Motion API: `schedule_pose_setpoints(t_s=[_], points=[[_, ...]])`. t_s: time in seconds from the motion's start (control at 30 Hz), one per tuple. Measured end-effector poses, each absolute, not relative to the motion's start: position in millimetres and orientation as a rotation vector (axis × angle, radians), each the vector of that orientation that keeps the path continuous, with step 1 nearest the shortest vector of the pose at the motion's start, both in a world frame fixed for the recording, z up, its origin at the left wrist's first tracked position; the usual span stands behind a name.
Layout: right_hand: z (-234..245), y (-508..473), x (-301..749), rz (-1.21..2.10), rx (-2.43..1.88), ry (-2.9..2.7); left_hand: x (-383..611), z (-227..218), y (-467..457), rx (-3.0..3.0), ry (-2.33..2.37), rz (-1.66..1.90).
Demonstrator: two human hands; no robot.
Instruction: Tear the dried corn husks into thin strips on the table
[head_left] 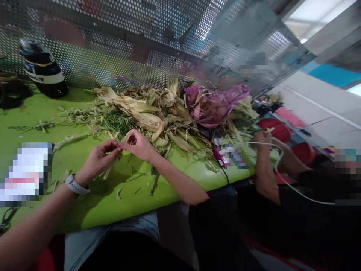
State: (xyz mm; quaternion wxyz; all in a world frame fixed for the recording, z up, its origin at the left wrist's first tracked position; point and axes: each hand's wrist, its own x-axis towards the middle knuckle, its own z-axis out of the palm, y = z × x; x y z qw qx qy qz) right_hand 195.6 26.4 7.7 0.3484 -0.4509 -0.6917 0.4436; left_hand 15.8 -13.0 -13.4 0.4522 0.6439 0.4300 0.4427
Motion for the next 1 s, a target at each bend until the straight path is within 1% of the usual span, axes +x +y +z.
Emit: schedule_pose_setpoints(t_s=[0.2, 0.37, 0.47, 0.63, 0.8, 1.0], points=[[-3, 36, 192, 1.475, -0.985, -1.587, 17, -13, -11, 1.423, 1.125, 1.090], [-3, 37, 204, 1.559, -0.960, -1.568, 19, -13, -9, 1.291, 1.138, 1.041], [1, 34, 207, 1.539, -0.971, -1.593, 19, -12, -9, 1.350, 1.167, 0.996], [3, 31, 207, 1.406, -1.060, -1.635, 20, -11, -9, 1.501, 1.217, 1.001], [-1, 35, 206, 1.411, -1.084, -1.668, 16, -15, -6, 1.590, 1.198, 0.995], [1, 31, 209, 1.141, -1.126, -1.932, 13, -16, -7, 1.800, 1.247, 0.966]])
